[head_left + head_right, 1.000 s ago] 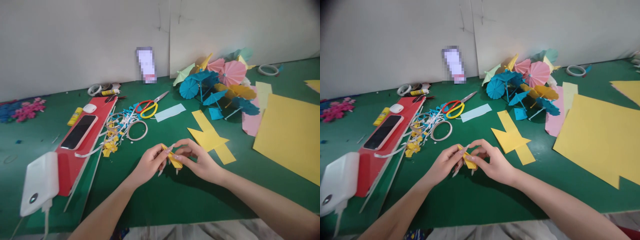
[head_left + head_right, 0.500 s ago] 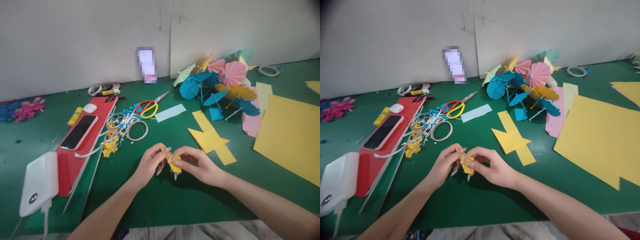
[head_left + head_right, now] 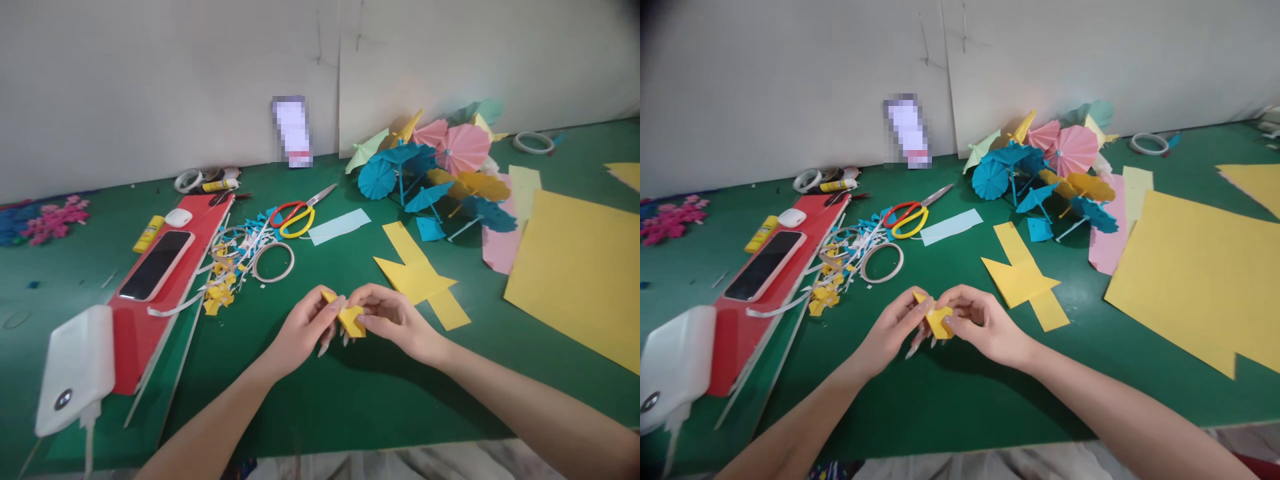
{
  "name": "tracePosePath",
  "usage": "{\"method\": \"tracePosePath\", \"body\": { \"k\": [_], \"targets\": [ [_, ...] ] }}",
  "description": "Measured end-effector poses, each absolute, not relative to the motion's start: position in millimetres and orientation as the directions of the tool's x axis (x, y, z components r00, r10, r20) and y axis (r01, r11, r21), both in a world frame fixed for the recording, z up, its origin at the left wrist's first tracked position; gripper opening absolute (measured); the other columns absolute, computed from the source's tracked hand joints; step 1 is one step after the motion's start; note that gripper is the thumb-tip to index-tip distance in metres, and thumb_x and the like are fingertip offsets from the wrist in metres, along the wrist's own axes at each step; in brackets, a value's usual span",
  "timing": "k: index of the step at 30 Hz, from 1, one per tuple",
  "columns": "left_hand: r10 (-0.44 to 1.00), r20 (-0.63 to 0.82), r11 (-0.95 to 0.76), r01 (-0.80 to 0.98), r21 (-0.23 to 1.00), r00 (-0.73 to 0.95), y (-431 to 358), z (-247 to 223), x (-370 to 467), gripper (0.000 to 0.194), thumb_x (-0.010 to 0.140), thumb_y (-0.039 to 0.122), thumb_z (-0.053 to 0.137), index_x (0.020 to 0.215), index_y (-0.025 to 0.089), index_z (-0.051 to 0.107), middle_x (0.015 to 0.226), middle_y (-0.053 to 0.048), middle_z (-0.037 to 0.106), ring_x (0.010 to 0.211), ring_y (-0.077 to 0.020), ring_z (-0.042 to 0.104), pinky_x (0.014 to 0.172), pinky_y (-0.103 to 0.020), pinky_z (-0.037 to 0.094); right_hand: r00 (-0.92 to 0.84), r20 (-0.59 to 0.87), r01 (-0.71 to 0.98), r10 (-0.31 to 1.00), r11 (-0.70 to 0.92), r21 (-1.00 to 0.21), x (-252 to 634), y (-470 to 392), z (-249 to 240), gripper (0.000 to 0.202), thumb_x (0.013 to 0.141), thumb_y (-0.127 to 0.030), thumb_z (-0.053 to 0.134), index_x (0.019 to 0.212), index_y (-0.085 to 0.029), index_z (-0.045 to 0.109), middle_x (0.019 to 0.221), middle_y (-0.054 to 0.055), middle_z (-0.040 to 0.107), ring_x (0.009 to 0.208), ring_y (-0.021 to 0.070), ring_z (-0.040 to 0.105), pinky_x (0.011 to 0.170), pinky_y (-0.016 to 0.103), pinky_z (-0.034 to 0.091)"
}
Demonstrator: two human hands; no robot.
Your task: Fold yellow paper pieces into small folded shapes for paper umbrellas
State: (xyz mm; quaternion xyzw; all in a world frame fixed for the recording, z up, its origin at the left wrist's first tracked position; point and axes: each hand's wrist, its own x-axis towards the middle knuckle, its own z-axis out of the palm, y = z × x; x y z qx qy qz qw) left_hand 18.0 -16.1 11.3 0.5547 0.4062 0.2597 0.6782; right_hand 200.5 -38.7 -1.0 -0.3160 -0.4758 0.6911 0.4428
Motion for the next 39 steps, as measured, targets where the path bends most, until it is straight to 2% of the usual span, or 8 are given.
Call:
{"method": "tracePosePath", "body": {
  "k": [7, 13, 19, 22, 25, 28, 36, 39],
  "targets": [
    [0.751, -0.229, 0.260, 0.041, 0.965, 0.619, -13, 12, 15, 0.018, 0.092, 0.035, 0.049, 0.088, 0.018, 0.044, 0.064, 0.006, 0.046, 0.050, -0.0054, 0.044, 0.045, -0.016, 0.039, -0.337, 0.025, -0.252, 0.941, -0.065, -0.966, 199, -40, 0, 0.010, 0.089, -0.022, 0.054, 0.098, -0.019, 0.050, 0.087, 0.003, 0.063, 0.076, 0.0126, 0.061, 0.071, 0.027, 0.049],
    [0.726, -0.233, 0.250, 0.067, 0.966, 0.647, -11, 14, 13, 0.016, 0.095, 0.033, 0.043, 0.094, 0.017, 0.044, 0.065, 0.006, 0.048, 0.051, -0.0062, 0.046, 0.048, -0.018, 0.041, -0.286, 0.136, -0.014, 0.949, 0.138, -0.990, 201, -41, 1, 0.026, 0.088, -0.013, 0.051, 0.114, -0.019, 0.051, 0.086, 0.003, 0.065, 0.076, 0.0128, 0.064, 0.073, 0.027, 0.053],
    [0.729, -0.248, 0.224, 0.119, 0.967, 0.639, -12, 11, 11, 0.014, 0.098, 0.030, 0.035, 0.092, 0.019, 0.043, 0.067, 0.006, 0.049, 0.054, -0.0062, 0.046, 0.054, -0.020, 0.040, -0.295, 0.204, 0.083, 0.934, 0.237, -0.968, 200, -41, -2, 0.028, 0.091, -0.013, 0.045, 0.116, -0.018, 0.057, 0.094, 0.005, 0.068, 0.078, 0.0127, 0.065, 0.072, 0.024, 0.055],
    [0.716, -0.271, 0.230, 0.148, 0.962, 0.644, -12, 11, 11, 0.018, 0.098, 0.032, 0.032, 0.091, 0.019, 0.042, 0.066, 0.006, 0.048, 0.054, -0.0065, 0.046, 0.054, -0.020, 0.039, -0.285, 0.245, 0.177, 0.927, 0.302, -0.937, 200, -41, -5, 0.031, 0.091, -0.012, 0.045, 0.118, -0.019, 0.058, 0.098, 0.006, 0.068, 0.078, 0.0128, 0.064, 0.072, 0.024, 0.054],
    [0.711, -0.285, 0.232, 0.169, 0.958, 0.642, -12, 11, 12, 0.020, 0.098, 0.034, 0.031, 0.089, 0.019, 0.041, 0.066, 0.006, 0.048, 0.054, -0.0069, 0.045, 0.053, -0.021, 0.038, -0.288, 0.300, 0.256, 0.910, 0.375, -0.891, 200, -40, -6, 0.033, 0.090, -0.011, 0.047, 0.119, -0.021, 0.060, 0.091, 0.005, 0.068, 0.076, 0.0132, 0.062, 0.070, 0.024, 0.052],
    [0.713, -0.290, 0.218, 0.190, 0.957, 0.638, -13, 10, 13, 0.020, 0.098, 0.034, 0.030, 0.089, 0.019, 0.041, 0.065, 0.006, 0.047, 0.054, -0.0074, 0.045, 0.053, -0.021, 0.038, -0.306, 0.357, 0.279, 0.883, 0.442, -0.853, 201, -40, -8, 0.036, 0.090, -0.009, 0.047, 0.121, -0.022, 0.059, 0.083, 0.004, 0.065, 0.070, 0.0125, 0.059, 0.065, 0.023, 0.051],
    [0.700, -0.302, 0.208, 0.220, 0.953, 0.648, -14, 11, 12, 0.017, 0.098, 0.031, 0.029, 0.088, 0.020, 0.038, 0.062, 0.007, 0.044, 0.055, -0.0081, 0.043, 0.056, -0.022, 0.038, -0.295, 0.478, 0.357, 0.827, 0.560, -0.748, 198, -47, -17, 0.045, 0.089, -0.007, 0.047, 0.131, -0.021, 0.050, 0.080, 0.006, 0.065, 0.063, 0.0136, 0.061, 0.059, 0.023, 0.052],
    [0.699, -0.310, 0.225, 0.214, 0.951, 0.645, -15, 12, 13, 0.018, 0.097, 0.030, 0.028, 0.086, 0.020, 0.037, 0.063, 0.007, 0.043, 0.055, -0.0084, 0.042, 0.056, -0.022, 0.038, -0.330, 0.519, 0.350, 0.788, 0.613, -0.708, 199, -47, -17, 0.046, 0.089, -0.006, 0.045, 0.131, -0.023, 0.050, 0.087, 0.007, 0.068, 0.068, 0.0138, 0.064, 0.061, 0.022, 0.054]
  ]
}}
